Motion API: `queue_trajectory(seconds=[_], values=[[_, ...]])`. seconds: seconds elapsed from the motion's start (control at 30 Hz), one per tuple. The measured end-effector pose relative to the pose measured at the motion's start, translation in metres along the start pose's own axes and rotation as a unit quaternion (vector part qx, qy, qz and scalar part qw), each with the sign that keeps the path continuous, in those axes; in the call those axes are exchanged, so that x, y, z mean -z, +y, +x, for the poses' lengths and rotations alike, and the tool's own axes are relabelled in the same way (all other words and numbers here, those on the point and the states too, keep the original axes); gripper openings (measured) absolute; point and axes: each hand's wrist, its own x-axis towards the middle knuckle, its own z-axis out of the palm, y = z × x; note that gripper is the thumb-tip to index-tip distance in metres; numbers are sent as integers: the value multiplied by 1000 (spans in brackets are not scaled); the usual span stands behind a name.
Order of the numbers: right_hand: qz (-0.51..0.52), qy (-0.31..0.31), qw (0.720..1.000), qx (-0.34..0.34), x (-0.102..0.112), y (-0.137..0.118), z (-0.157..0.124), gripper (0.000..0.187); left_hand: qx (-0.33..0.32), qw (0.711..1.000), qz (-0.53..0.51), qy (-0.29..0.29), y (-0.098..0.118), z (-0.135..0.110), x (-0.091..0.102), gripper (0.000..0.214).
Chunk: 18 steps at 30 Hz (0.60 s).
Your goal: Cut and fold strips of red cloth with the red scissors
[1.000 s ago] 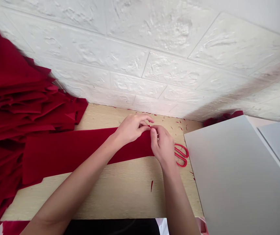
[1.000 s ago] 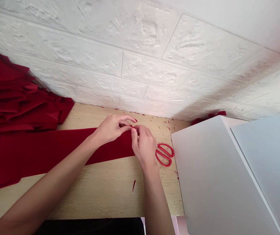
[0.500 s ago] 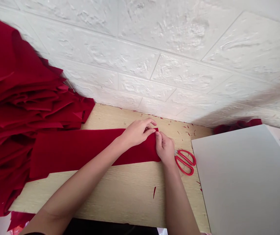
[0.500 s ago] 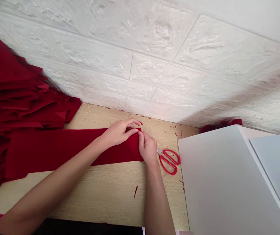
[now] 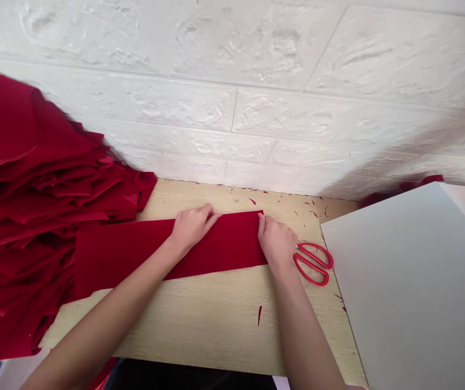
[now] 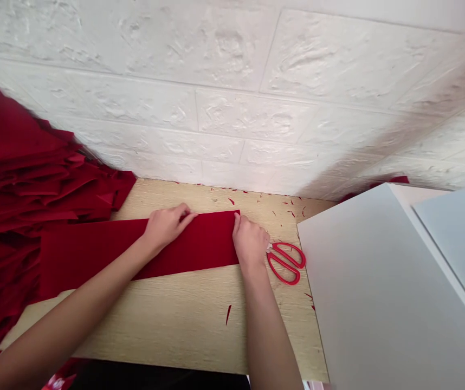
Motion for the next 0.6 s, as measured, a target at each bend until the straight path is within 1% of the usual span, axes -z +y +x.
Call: queue_trajectory(seconds=[0.17,0.27,0.37,0.43,0.5,0.6], values=[[-2,9,1000,2,-3,1,0,53,88,991,101,-4,-46,-21,17,52],[-6,5,1000,2,-2,1,0,54,137,978,152,-22,-67,-31,28,55],[-11,4,1000,0,0,0,1,54,172,966,189,-33,-84,-37,38,56],[-13,6,1000,2,0,1,1,53,185,961,203,-32,-92,-38,43,55],[-13,8,1000,6,-2,2,1,52,185,961,205,-29,-99,-38,44,53],[-17,12,1000,11,-3,3,2,51,173,967,188,-21,-105,-38,41,50]])
